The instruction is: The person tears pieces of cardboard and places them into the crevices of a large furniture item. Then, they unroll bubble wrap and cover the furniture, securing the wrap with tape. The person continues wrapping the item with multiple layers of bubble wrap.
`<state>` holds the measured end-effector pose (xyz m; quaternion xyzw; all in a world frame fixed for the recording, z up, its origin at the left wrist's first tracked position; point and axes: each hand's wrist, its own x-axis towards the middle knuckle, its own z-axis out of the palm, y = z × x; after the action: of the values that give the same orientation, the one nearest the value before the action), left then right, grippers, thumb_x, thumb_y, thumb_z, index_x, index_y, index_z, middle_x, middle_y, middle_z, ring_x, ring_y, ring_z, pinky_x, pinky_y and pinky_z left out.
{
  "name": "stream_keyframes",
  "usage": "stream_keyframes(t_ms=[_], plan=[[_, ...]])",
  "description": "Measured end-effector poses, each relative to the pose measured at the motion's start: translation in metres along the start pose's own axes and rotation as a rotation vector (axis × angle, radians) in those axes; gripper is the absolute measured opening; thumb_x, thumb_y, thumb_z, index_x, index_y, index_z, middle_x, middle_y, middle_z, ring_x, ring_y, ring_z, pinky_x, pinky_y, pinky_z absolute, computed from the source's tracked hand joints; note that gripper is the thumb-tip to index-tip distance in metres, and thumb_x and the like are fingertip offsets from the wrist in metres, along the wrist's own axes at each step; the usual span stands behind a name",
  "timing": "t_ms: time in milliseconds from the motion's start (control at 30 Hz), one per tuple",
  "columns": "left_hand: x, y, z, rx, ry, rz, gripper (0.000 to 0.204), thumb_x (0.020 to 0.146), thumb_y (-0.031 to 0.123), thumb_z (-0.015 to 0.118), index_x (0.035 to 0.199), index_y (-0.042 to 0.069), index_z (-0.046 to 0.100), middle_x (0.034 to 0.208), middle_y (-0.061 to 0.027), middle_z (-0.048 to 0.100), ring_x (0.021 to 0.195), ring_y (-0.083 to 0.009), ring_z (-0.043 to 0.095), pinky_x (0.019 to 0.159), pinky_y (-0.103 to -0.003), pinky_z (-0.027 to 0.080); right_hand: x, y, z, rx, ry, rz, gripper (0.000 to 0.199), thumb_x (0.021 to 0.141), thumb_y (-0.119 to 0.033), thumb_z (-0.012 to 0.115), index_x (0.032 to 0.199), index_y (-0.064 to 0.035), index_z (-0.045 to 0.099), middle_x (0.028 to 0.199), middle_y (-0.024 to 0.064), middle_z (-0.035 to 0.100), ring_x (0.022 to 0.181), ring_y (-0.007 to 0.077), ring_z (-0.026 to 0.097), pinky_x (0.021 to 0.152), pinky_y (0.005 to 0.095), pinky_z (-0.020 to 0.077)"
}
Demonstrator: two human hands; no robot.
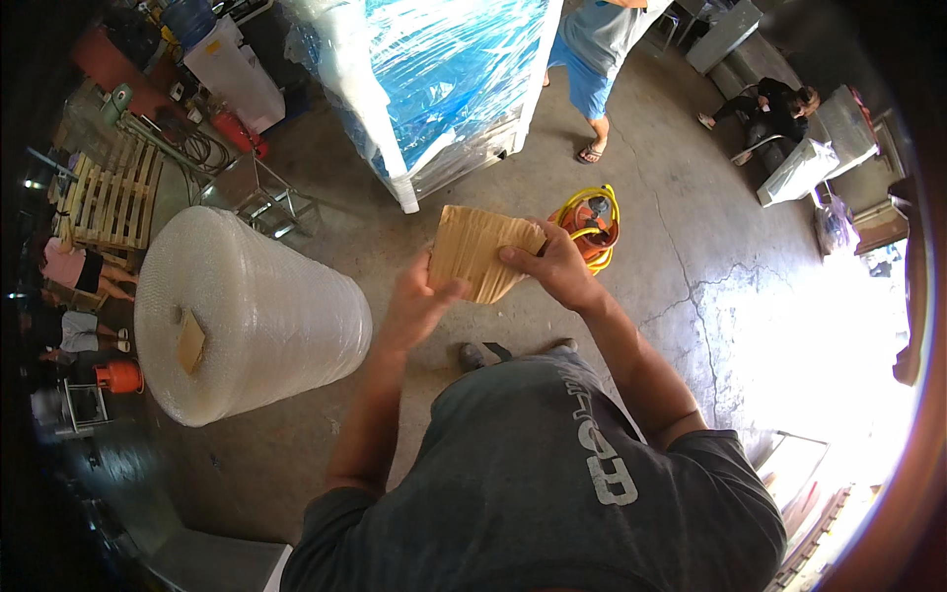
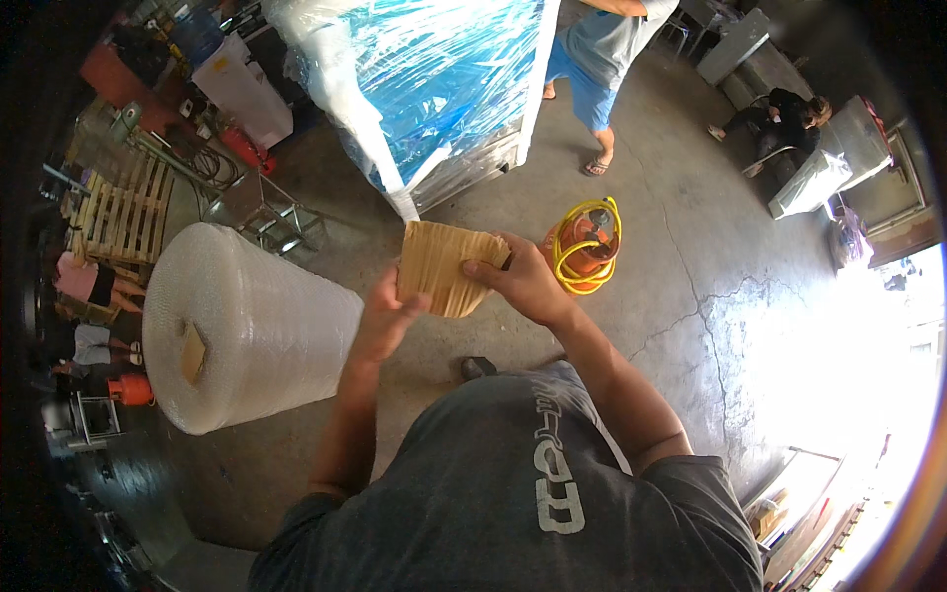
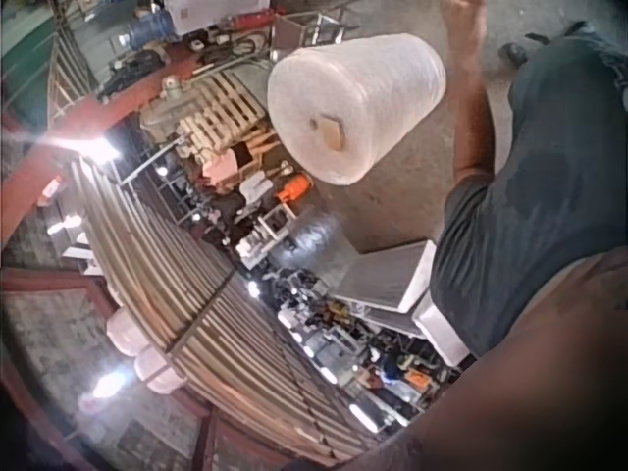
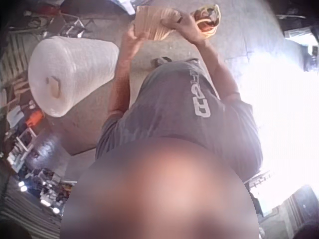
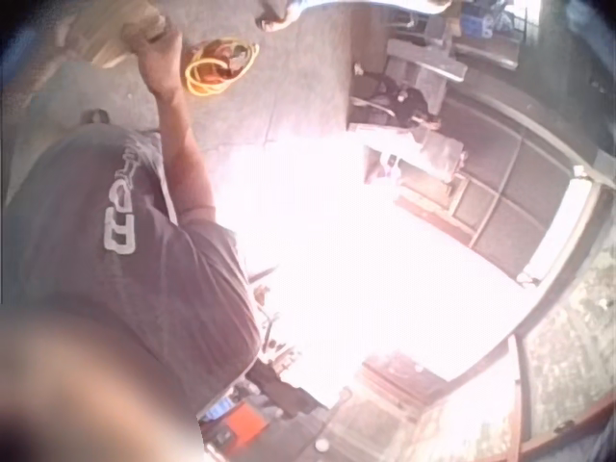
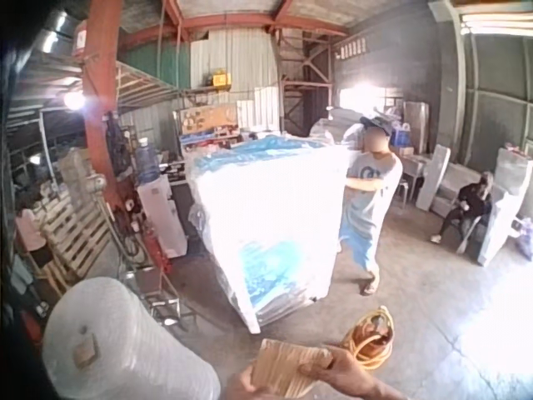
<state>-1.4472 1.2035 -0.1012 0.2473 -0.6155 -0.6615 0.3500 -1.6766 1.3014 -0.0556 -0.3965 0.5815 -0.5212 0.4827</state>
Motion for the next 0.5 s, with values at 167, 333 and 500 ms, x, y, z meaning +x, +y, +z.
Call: stream_keyframes(t_ms=[167, 333, 500], plan=[[0.013, 0.027, 0.011, 0.173, -0.18, -0.197, 0.03, 0.091, 0.015, 0.075, 0.115, -0.001, 0.065, 0.093, -0.0038, 0.07, 0.086, -0.0145, 0.066, 0.079, -0.03, 0.055, -0.006, -0.015, -0.024, -0.227, -0.137, 0.029, 0.044, 0.087, -0.024, 0.078, 0.118, 0.004, 0.066, 0.1, 0.0116, 0.074, 0.089, 0.014, 0.068, 0.078, 0.0325, 0.0553], [0.021, 0.048, 0.021, 0.515, -0.252, 0.119, 0.027, 0.094, 0.016, 0.071, 0.116, 0.002, 0.066, 0.091, -0.0046, 0.07, 0.081, -0.0147, 0.067, 0.075, -0.031, 0.055, -0.007, -0.008, -0.022, -0.244, -0.236, -0.137, 0.037, 0.092, -0.018, 0.071, 0.122, 0.0038, 0.063, 0.104, 0.0119, 0.074, 0.09, 0.0153, 0.067, 0.079, 0.0339, 0.0551], [0.011, 0.04, 0.033, 0.075, -0.216, -0.048, 0.036, 0.097, 0.016, 0.067, 0.129, 0.002, 0.06, 0.108, -0.008, 0.07, 0.097, -0.0135, 0.065, 0.085, -0.029, 0.052, -0.02, 0.01, -0.014, 0.092, -0.184, -0.067, 0.03, 0.097, -0.017, 0.067, 0.12, 0.003, 0.064, 0.107, 0.0044, 0.072, 0.094, 0.0084, 0.063, 0.083, 0.0291, 0.0529]])
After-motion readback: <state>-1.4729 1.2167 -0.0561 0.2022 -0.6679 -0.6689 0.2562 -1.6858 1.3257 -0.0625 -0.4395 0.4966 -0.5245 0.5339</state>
